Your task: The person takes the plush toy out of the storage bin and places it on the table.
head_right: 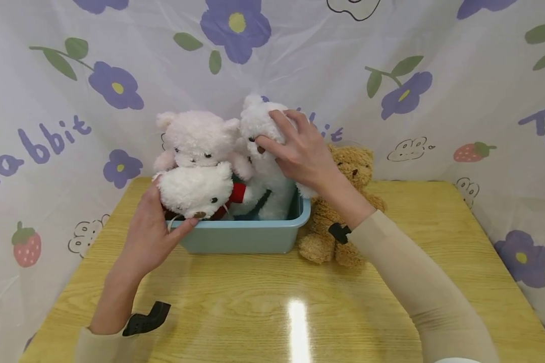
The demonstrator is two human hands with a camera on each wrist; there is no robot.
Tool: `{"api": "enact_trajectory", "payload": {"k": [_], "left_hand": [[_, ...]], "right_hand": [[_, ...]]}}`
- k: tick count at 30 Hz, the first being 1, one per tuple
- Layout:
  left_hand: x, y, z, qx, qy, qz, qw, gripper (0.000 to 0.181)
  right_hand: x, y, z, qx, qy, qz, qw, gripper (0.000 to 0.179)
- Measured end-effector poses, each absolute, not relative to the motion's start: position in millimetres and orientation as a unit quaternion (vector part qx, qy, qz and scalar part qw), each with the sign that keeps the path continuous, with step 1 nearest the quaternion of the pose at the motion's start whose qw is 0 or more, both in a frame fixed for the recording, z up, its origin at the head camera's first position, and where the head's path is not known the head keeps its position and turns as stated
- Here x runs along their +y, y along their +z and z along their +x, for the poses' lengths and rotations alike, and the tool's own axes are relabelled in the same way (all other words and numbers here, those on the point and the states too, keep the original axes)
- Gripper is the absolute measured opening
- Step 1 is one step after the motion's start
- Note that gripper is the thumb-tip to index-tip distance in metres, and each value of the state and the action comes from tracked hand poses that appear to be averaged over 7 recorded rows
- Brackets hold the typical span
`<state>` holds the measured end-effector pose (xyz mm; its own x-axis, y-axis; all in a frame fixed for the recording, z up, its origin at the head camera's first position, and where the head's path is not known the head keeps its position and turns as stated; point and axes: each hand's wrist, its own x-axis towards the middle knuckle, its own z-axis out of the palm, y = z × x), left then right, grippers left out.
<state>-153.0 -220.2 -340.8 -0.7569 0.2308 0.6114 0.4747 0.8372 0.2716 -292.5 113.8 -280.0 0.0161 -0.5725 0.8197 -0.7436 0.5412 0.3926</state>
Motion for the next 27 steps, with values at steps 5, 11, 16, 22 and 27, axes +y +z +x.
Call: {"api": "enact_trajectory", "payload": {"k": [5,11,16,22,27], "left_hand": [[-218.9,-340.2,-154.3,-0.91,-0.211,-0.202,0.296,0.109],[-219.1,-340.4,-153.4,-0.912,-0.212,-0.199,0.291,0.11],[-220.3,-341.4,-152.4,-0.914,-0.21,-0.195,0.288,0.11],[-220.7,-341.1,-152.4,-0.912,-0.212,-0.2,0.288,0.106],[-221.0,-340.9,-151.5,-0.914,-0.212,-0.195,0.286,0.105]], "right_hand": [[118.2,-274.6,-290.3,-0.672,0.101,0.47,0.563,0.044],[123.3,-270.4,-287.5,-0.649,0.116,0.478,0.581,0.04],[124.5,-271.8,-286.2,-0.628,0.12,0.488,0.594,0.042],[128.0,-266.8,-283.2,-0.616,0.136,0.495,0.597,0.044],[132.7,-260.5,-279.0,-0.612,0.151,0.492,0.601,0.044]]}}
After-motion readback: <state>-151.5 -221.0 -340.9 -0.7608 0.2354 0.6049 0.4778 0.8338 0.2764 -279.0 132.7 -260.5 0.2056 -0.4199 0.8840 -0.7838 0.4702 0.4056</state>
